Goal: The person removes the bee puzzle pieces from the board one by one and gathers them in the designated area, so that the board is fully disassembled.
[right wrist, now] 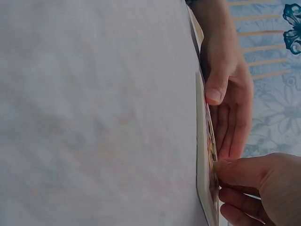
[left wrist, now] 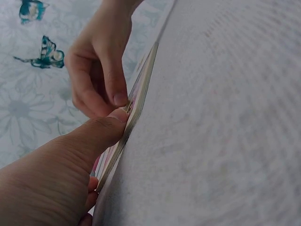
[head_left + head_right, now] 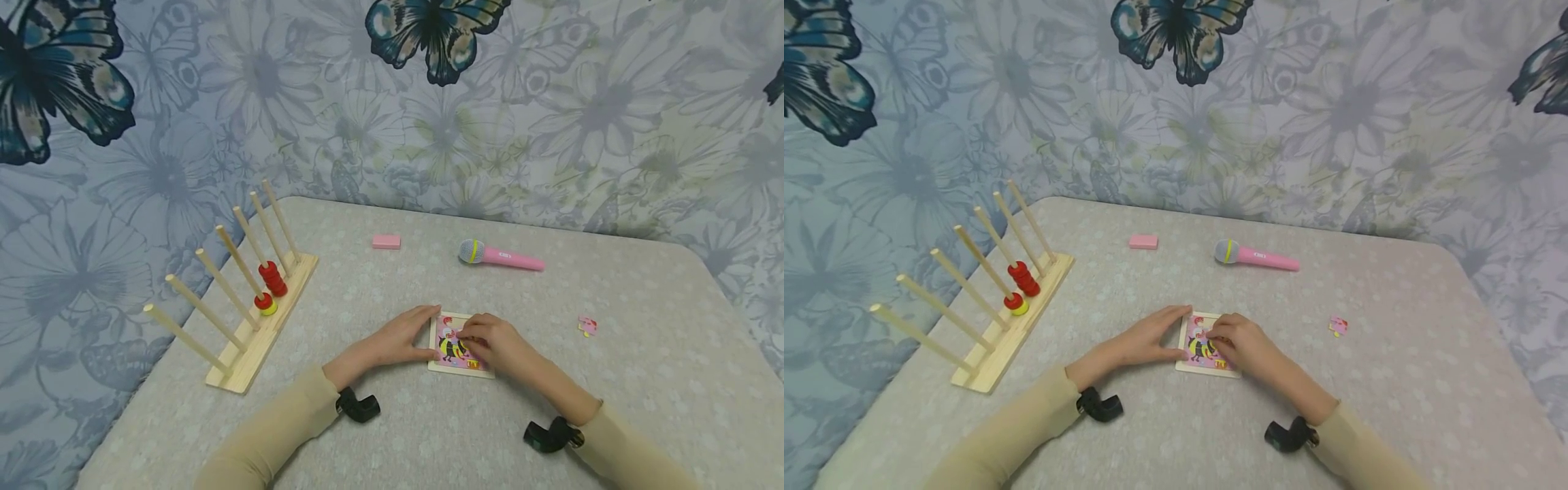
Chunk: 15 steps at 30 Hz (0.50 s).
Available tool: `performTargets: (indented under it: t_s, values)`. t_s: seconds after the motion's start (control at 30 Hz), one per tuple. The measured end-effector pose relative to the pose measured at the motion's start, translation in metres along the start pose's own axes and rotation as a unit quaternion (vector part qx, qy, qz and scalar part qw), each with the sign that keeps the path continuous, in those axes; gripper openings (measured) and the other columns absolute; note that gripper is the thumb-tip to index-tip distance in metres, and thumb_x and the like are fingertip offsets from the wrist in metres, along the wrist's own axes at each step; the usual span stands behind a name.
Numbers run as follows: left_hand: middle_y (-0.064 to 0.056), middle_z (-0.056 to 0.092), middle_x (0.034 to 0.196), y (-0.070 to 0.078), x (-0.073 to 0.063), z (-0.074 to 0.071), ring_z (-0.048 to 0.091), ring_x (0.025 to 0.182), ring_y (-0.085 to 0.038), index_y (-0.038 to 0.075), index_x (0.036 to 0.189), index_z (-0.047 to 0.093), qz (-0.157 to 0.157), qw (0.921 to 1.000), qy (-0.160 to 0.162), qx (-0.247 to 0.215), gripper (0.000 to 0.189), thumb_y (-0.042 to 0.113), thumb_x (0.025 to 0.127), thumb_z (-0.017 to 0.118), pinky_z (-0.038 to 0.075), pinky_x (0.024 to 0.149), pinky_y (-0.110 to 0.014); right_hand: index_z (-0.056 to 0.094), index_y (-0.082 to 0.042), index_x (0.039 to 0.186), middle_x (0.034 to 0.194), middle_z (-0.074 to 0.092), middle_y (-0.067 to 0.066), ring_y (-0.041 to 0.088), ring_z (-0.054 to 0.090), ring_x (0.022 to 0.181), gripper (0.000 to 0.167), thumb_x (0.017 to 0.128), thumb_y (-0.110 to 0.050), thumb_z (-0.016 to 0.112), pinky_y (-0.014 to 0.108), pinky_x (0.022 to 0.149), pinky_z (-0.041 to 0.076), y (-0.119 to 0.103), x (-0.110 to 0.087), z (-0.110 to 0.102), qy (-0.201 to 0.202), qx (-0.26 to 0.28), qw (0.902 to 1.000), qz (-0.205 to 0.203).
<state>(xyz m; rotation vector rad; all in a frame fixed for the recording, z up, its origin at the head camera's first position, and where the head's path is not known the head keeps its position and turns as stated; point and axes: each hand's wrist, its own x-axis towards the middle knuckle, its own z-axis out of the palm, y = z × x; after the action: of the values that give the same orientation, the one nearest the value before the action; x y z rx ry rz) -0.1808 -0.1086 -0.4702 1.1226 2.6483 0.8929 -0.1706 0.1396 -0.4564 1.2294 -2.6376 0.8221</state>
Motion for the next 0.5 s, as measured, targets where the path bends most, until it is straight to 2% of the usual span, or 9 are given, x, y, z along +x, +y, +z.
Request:
performTargets:
  t_s: [0.27,0.5]
  values:
    - [-0.013,0.036,0.146,-0.001,-0.001,0.001,0.032,0.134,-0.023,0.002,0.147,0.028,-0.008,0.9999,-0.008,-0.004,0.083,0.041,0.085,0.069,0.028,0.11,-0.034,0.073,-0.005,0.098,0.098,0.063,0.005,0.019,0.06,0.091,0.014,0.085,-0.006,0.07,0.037,0.08,0.053,0.008,0.015,-0.003,-0.021,-0.014,0.999,0.036]
    - [-0.012,0.035,0.147,-0.002,-0.001,0.0,0.031,0.135,-0.023,0.003,0.147,0.027,-0.015,0.9998,-0.011,-0.002,0.084,0.043,0.086,0.067,0.027,0.11,-0.035,0.073,-0.004,0.095,0.094,0.064,0.004,0.018,0.059,0.089,0.011,0.084,-0.007,0.07,0.036,0.077,0.053,0.007,0.018,-0.004,-0.026,-0.048,0.9983,0.019]
